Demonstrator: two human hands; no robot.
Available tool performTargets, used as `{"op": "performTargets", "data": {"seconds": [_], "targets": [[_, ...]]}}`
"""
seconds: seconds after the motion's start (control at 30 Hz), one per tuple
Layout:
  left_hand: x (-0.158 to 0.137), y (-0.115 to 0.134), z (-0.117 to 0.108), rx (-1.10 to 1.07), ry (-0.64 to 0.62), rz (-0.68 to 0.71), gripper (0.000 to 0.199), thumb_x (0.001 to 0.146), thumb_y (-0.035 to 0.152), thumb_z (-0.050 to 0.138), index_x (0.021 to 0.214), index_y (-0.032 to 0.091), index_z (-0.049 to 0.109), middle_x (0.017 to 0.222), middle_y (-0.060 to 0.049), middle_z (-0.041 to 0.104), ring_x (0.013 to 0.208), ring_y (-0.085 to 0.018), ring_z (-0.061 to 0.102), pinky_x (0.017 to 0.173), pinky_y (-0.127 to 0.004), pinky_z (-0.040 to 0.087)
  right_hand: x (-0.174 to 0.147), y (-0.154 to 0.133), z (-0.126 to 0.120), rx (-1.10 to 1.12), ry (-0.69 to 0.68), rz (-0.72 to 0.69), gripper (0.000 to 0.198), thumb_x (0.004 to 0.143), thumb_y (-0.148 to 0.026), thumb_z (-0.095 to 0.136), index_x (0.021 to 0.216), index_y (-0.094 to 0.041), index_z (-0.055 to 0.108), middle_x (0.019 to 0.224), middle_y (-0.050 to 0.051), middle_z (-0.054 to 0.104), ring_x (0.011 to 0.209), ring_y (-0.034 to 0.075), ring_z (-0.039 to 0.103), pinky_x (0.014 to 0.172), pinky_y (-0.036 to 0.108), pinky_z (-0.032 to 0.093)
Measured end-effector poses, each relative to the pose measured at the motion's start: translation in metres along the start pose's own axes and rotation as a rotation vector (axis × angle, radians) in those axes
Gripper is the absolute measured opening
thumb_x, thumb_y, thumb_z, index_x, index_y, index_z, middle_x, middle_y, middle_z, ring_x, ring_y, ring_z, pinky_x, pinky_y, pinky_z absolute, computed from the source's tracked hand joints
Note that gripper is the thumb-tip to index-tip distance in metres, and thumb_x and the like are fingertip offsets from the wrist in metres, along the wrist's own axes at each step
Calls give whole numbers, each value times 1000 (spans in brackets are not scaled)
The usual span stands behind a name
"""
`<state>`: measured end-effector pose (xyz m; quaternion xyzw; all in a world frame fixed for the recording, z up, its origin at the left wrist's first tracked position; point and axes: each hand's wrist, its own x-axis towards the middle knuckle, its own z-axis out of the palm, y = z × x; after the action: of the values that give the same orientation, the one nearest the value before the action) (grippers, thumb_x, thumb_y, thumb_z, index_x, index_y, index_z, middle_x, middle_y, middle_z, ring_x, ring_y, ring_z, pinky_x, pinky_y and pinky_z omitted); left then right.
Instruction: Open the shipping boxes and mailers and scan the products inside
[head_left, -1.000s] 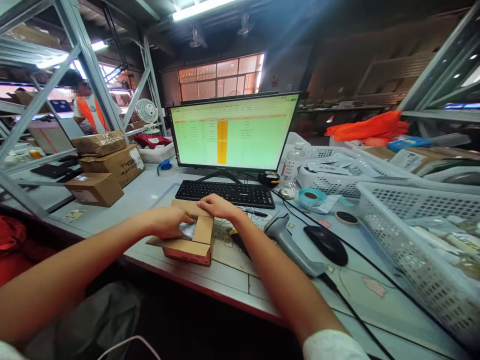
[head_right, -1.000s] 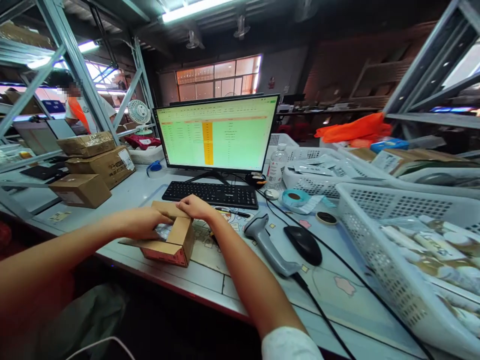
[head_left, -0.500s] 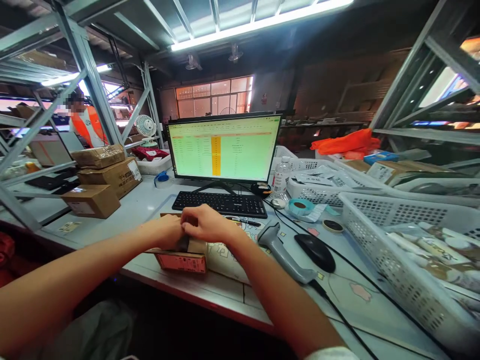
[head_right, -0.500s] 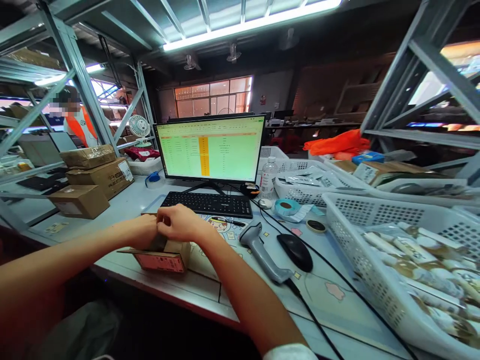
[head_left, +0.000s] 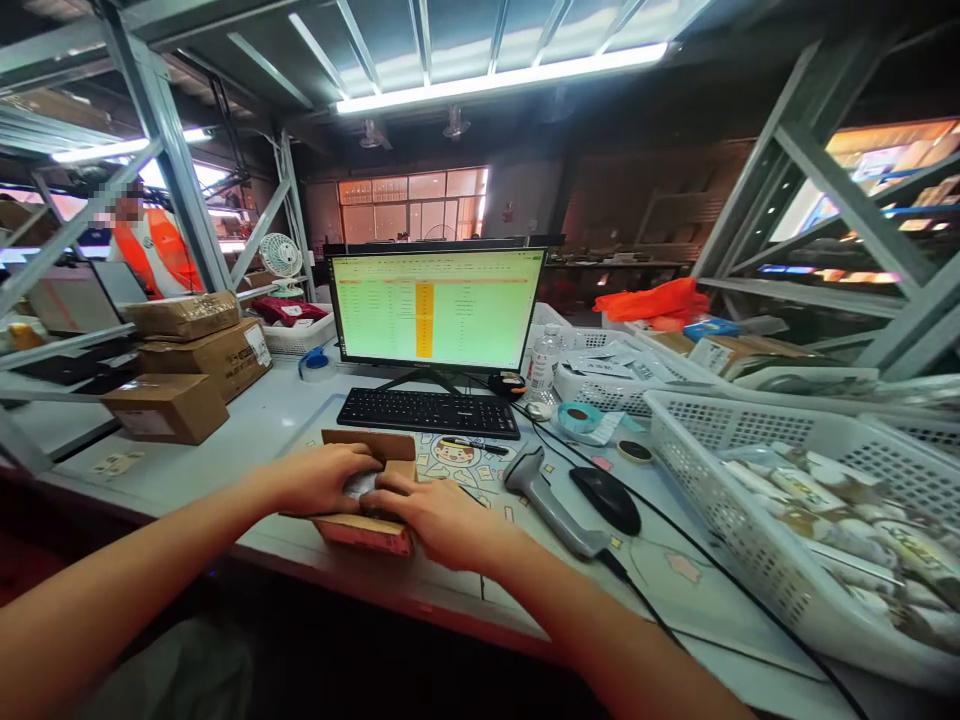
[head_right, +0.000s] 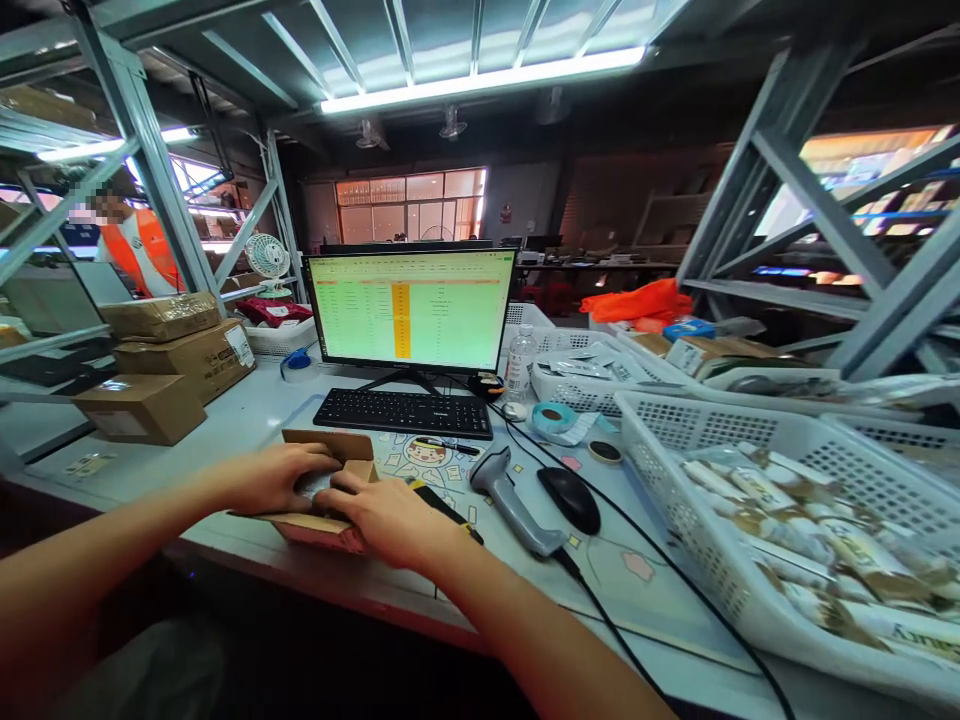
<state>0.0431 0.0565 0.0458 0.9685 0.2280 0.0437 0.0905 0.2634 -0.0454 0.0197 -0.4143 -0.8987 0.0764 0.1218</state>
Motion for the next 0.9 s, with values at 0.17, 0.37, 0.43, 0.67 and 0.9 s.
{"op": "performTargets", "data": {"seconds": [0.17, 0.37, 0.43, 0.67, 0.9], "targets": [[-7, 2, 6, -156, 133, 100, 44, 80, 32, 76, 123, 22, 71, 113, -8, 70, 100, -22, 68, 87, -29, 53, -26, -10, -1, -83, 107, 40, 66, 86, 0, 44, 144, -32, 50, 158, 6, 42, 120, 22, 63, 92, 32, 52], [-25, -6, 11, -442, 313, 5, 56, 77, 39, 81, 129, 21, 70, 131, -13, 65, 115, -27, 64, 96, -36, 55, -50, 8, 17, -99, 307, 140, 36, 90, -3, 46, 118, -20, 60, 150, 13, 52, 126, 25, 61, 99, 37, 53], [-28, -13, 18, -659, 472, -92, 59, 74, 41, 83, 127, 19, 70, 127, -13, 67, 107, -27, 67, 86, -34, 59, -54, 13, 22, -78, 366, 114, 32, 90, -3, 47, 115, -20, 60, 147, 12, 55, 128, 25, 58, 102, 39, 51], [-35, -47, 61, -1435, 1278, -303, 43, 77, 53, 71, 98, 15, 70, 99, -6, 73, 88, -18, 67, 75, -23, 57, -59, 17, 37, -41, 502, 103, 33, 83, -1, 51, 108, -21, 57, 130, 11, 65, 115, 24, 64, 93, 36, 54], [-58, -111, 110, -1150, 802, -909, 44, 73, 54, 70, 84, 12, 69, 71, -6, 65, 62, -21, 61, 55, -28, 47, -55, 19, 38, -103, 579, 58, 33, 81, 0, 54, 105, -22, 56, 125, 9, 65, 110, 24, 64, 90, 36, 56]]}}
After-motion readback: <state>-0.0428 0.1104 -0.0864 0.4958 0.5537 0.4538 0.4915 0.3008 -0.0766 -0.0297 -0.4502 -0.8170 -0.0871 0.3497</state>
